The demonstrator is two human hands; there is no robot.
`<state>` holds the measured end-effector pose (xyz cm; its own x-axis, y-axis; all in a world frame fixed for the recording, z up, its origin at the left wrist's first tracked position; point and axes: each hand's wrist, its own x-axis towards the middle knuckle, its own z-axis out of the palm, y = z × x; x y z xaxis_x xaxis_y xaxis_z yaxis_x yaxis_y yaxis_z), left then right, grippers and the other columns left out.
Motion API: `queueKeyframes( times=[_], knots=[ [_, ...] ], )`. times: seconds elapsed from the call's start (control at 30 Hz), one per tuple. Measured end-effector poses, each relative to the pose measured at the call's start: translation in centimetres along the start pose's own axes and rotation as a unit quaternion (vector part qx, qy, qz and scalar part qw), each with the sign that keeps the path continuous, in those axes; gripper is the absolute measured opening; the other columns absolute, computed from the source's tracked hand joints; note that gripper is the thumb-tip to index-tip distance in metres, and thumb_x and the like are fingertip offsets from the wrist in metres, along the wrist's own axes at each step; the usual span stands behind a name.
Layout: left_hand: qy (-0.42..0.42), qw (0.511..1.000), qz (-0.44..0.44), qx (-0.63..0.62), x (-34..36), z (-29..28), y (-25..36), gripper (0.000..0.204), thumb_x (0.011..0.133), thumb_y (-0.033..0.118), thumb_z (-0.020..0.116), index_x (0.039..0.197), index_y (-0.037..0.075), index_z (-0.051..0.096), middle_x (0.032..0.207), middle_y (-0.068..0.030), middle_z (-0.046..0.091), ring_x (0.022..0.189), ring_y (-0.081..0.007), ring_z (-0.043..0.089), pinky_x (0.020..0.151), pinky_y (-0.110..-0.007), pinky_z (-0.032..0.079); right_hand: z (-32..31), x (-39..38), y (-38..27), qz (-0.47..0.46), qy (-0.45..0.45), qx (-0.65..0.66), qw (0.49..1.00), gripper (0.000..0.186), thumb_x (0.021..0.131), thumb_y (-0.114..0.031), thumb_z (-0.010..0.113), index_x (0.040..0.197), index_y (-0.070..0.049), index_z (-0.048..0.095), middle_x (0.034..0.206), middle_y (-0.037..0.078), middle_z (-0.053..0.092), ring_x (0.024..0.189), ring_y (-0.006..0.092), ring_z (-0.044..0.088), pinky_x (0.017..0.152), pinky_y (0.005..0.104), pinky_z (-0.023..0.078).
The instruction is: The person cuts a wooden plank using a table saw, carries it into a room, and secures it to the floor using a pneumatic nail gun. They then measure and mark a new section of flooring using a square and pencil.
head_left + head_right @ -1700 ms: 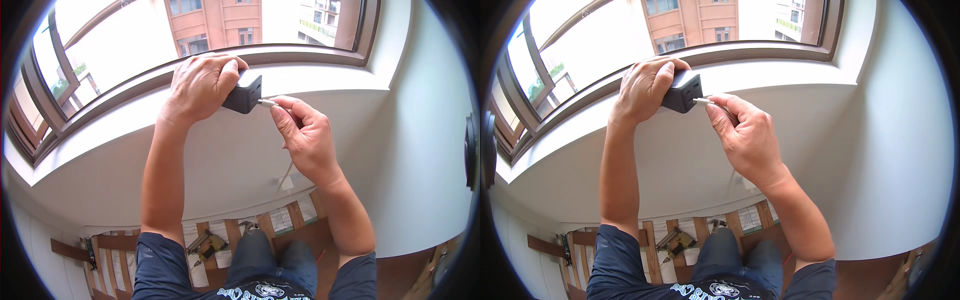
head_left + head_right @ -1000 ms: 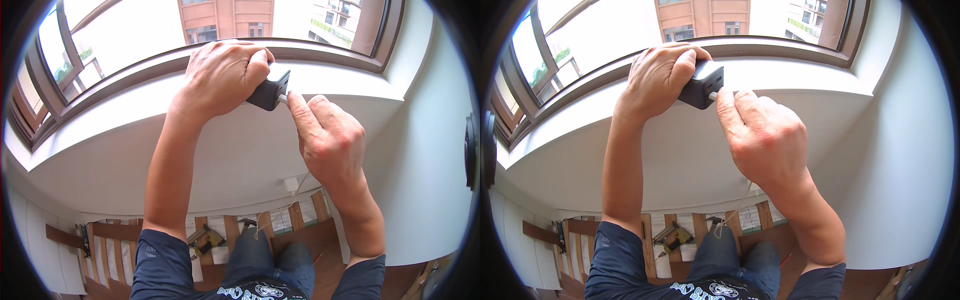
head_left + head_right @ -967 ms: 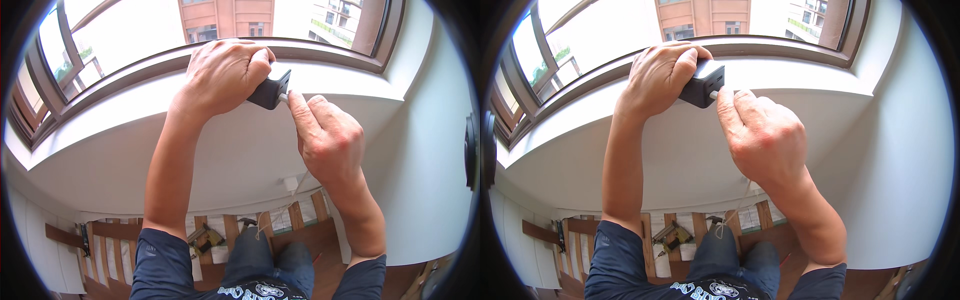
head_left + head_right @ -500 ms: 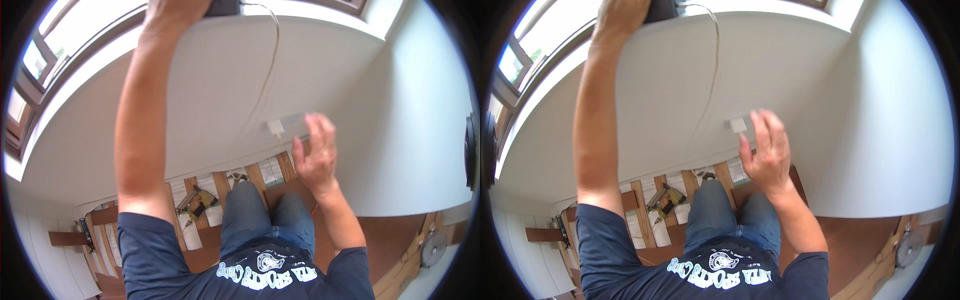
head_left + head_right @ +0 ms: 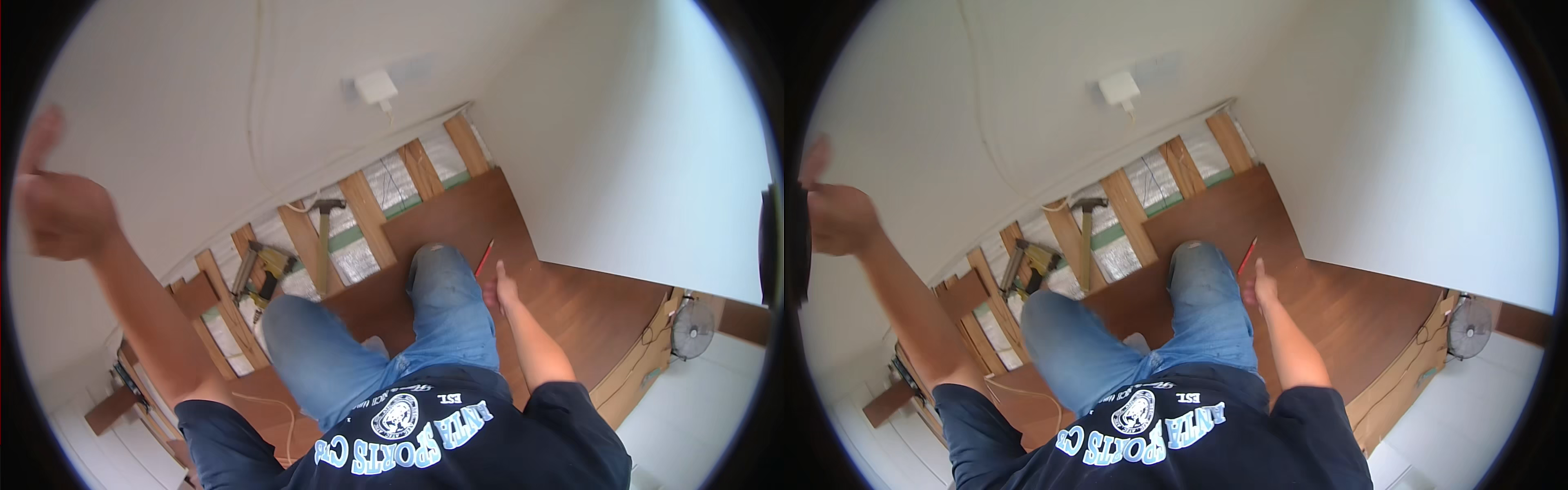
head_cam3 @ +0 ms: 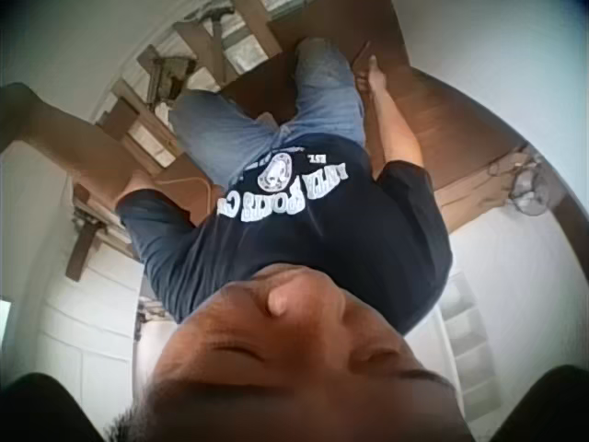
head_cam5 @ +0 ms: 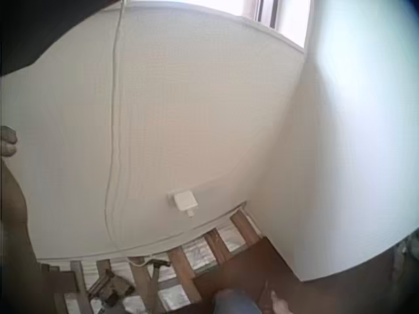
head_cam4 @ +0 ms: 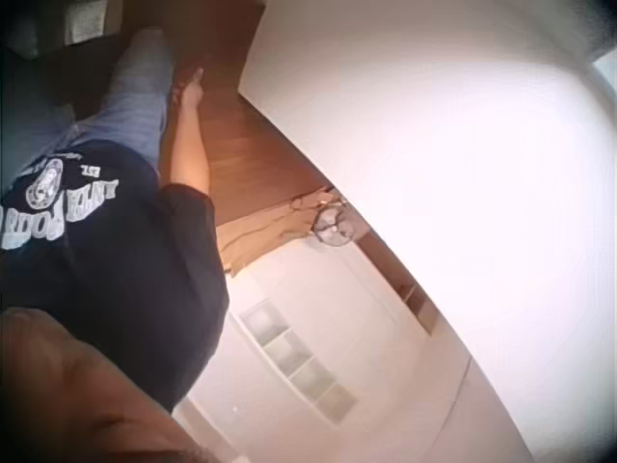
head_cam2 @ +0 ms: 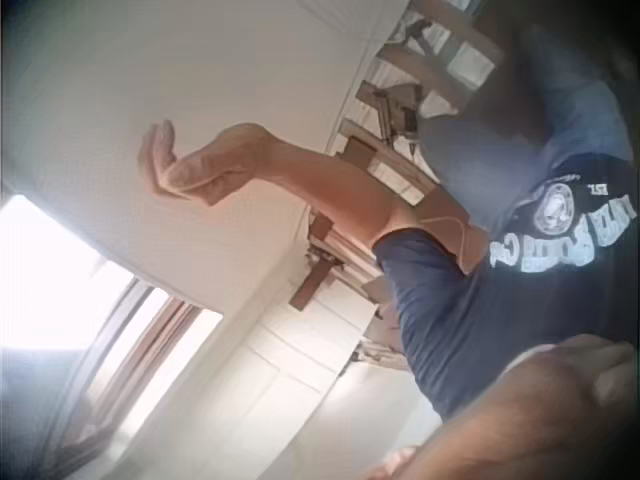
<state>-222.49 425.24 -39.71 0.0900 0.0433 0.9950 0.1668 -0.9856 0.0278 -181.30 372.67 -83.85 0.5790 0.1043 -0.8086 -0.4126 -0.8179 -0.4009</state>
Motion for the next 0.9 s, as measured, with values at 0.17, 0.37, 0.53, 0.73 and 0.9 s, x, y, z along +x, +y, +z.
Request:
queueKeyframes(
  times=[0.17, 0.37, 0.53, 0.73, 0.9],
  knots=[
    [-0.384, 0.763, -0.488, 0.181, -28.9, -17.6, 8.3, 0.023, 0.105, 0.016, 0.057, 0.120, 0.003, 0.068, 0.114, -0.0152, 0.072, 0.105, -0.0234, 0.067, 0.092, -0.034, 0.052, 2.6, 10.9, -1.7, -0.262, 0.159, -0.385, 0.870, 0.075, 0.097, -0.065, 0.054, 0.112, 0.007, 0.069, 0.101, 0.033, 0.071, 0.096, 0.0479, 0.070, 0.079, 0.0521, 0.057],
    [-0.425, 0.443, -0.762, 0.208, -40.0, -30.7, 36.8, 0.035, 0.097, 0.016, 0.060, 0.131, 0.006, 0.064, 0.121, -0.0196, 0.071, 0.113, -0.0351, 0.067, 0.097, -0.043, 0.054, 1.6, 15.8, -1.3, -0.443, 0.043, -0.417, 0.792, 0.042, 0.103, -0.039, 0.055, 0.103, -0.002, 0.075, 0.095, 0.019, 0.076, 0.088, 0.0355, 0.073, 0.076, 0.0486, 0.055],
    [-0.312, 0.349, -0.836, 0.287, -44.7, -31.4, 64.1, 0.032, 0.097, 0.021, 0.058, 0.126, 0.010, 0.067, 0.124, -0.0118, 0.071, 0.116, -0.0301, 0.067, 0.100, -0.043, 0.053, 4.4, 15.8, -6.9, -0.500, 0.077, -0.333, 0.796, 0.040, 0.098, -0.029, 0.065, 0.120, 0.005, 0.067, 0.122, 0.022, 0.070, 0.109, 0.0324, 0.067, 0.097, 0.0402, 0.051],
    [-0.133, 0.241, -0.911, 0.308, -45.2, -20.9, 83.2, 0.031, 0.098, 0.025, 0.055, 0.122, 0.011, 0.069, 0.124, -0.0126, 0.071, 0.114, -0.0319, 0.068, 0.096, -0.048, 0.053, 15.7, 7.2, -16.7, -0.659, -0.073, -0.315, 0.679, 0.052, 0.104, -0.032, 0.051, 0.143, 0.003, 0.054, 0.124, 0.022, 0.068, 0.104, 0.0325, 0.067, 0.089, 0.0407, 0.054],
    [-0.214, 0.245, -0.900, 0.290, -44.3, -18.8, 85.7, 0.035, 0.099, 0.033, 0.054, 0.121, 0.010, 0.069, 0.126, -0.0134, 0.070, 0.114, -0.0340, 0.068, 0.095, -0.049, 0.052, 24.5, -0.6, -18.0, -0.663, -0.375, -0.283, 0.582, 0.048, 0.108, -0.031, 0.049, 0.145, 0.000, 0.053, 0.130, 0.016, 0.062, 0.099, 0.0233, 0.064, 0.085, 0.0345, 0.054]
  ],
)
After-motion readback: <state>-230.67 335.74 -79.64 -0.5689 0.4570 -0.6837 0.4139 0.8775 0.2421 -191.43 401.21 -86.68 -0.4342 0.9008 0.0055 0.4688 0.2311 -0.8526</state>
